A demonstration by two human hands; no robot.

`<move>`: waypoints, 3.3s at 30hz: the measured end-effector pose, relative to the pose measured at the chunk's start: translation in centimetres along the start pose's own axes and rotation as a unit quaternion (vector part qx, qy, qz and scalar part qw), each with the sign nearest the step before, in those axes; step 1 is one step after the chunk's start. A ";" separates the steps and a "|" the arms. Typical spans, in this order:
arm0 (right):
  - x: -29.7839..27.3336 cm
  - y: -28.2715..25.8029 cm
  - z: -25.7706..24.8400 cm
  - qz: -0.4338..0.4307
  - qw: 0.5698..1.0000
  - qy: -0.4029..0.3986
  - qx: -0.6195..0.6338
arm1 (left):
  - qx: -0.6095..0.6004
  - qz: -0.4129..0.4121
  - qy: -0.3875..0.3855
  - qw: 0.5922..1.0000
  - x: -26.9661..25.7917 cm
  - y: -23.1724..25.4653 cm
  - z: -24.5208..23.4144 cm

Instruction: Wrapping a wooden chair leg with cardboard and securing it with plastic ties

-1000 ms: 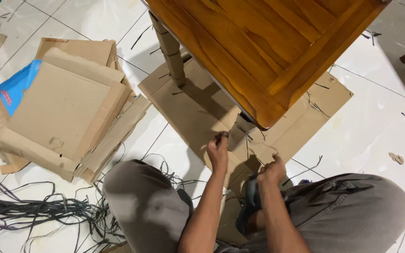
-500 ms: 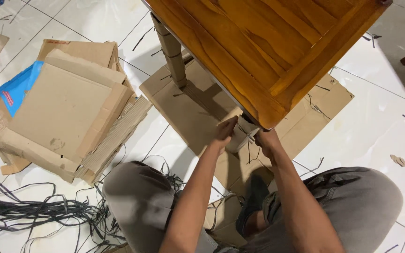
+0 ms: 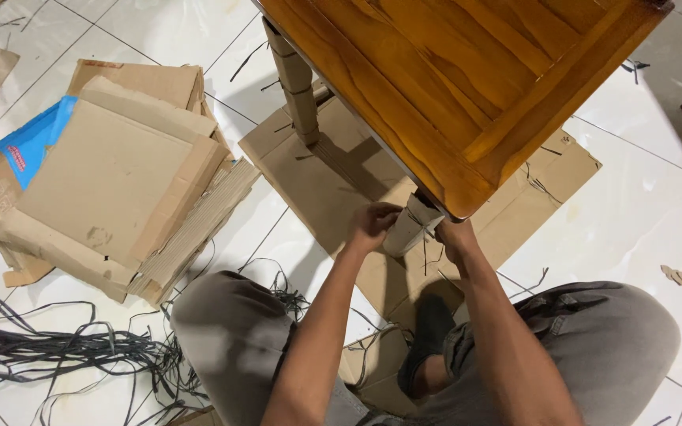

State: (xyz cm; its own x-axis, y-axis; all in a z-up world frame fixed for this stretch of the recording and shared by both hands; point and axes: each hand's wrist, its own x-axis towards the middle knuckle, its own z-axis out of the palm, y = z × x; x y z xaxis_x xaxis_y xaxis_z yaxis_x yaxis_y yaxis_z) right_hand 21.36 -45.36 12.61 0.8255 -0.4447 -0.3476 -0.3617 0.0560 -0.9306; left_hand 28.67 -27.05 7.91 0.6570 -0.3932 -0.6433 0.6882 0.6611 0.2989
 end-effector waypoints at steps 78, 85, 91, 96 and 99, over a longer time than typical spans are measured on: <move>-9.7 2.9 2.4 -0.150 0.972 0.078 -0.165 | 0.459 0.217 0.028 0.861 -5.8 -8.9 -4.4; -10.5 2.0 2.4 -0.149 0.968 0.059 -0.194 | 0.444 0.221 0.021 0.868 -6.3 -7.8 -4.1; -10.9 1.7 2.3 -0.154 0.966 0.046 -0.201 | 0.478 0.238 0.028 0.845 -8.6 -5.9 -3.3; -11.3 0.7 2.1 -0.213 0.952 0.040 -0.217 | 0.556 0.251 0.003 0.793 -10.0 -4.8 -1.8; -11.5 0.5 1.9 -0.239 0.940 0.032 -0.241 | 0.550 0.260 -0.008 0.793 -10.5 -4.2 -1.4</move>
State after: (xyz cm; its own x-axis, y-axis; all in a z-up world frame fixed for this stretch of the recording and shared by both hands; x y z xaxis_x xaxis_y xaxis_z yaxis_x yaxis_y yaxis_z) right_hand 12.54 -38.52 15.91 0.9214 -0.3701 0.1187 -0.1233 -0.5680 -0.8137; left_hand 18.44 -24.84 12.47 0.9379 -0.2644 -0.2247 0.1688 -0.2180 0.9612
